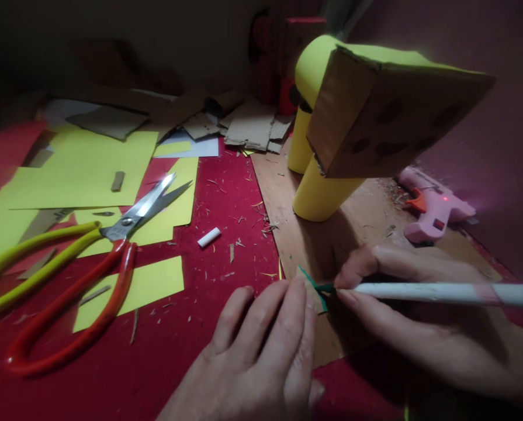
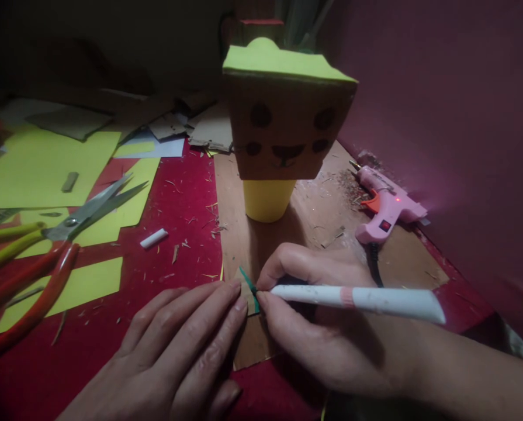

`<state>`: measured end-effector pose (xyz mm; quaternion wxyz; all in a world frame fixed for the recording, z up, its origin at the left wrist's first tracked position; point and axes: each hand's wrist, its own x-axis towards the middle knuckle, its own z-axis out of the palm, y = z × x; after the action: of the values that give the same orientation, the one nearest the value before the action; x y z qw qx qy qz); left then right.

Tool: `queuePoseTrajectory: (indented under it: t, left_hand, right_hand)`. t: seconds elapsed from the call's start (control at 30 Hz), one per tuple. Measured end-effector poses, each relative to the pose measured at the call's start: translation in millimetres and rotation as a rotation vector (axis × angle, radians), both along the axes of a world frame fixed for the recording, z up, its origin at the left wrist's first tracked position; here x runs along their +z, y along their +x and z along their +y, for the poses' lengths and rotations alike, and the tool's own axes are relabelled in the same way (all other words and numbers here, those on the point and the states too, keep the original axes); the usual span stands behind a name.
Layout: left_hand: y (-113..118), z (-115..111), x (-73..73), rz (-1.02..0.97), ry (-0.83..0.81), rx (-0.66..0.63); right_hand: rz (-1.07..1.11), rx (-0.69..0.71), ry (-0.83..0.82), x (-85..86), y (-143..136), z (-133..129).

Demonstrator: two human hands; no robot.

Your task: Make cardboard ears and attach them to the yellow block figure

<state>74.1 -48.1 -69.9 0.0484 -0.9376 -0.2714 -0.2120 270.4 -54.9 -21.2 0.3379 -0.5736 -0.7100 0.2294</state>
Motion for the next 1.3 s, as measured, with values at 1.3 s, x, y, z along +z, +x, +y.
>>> queuePoseTrajectory:
  t: [1.3]
  left_hand:
    - [0.3, -0.1, -1.2, 0.007, 0.050, -0.017]
  right_hand:
    - [-0.020, 0.071, 0.021, -0.9, 5.2, -3.9]
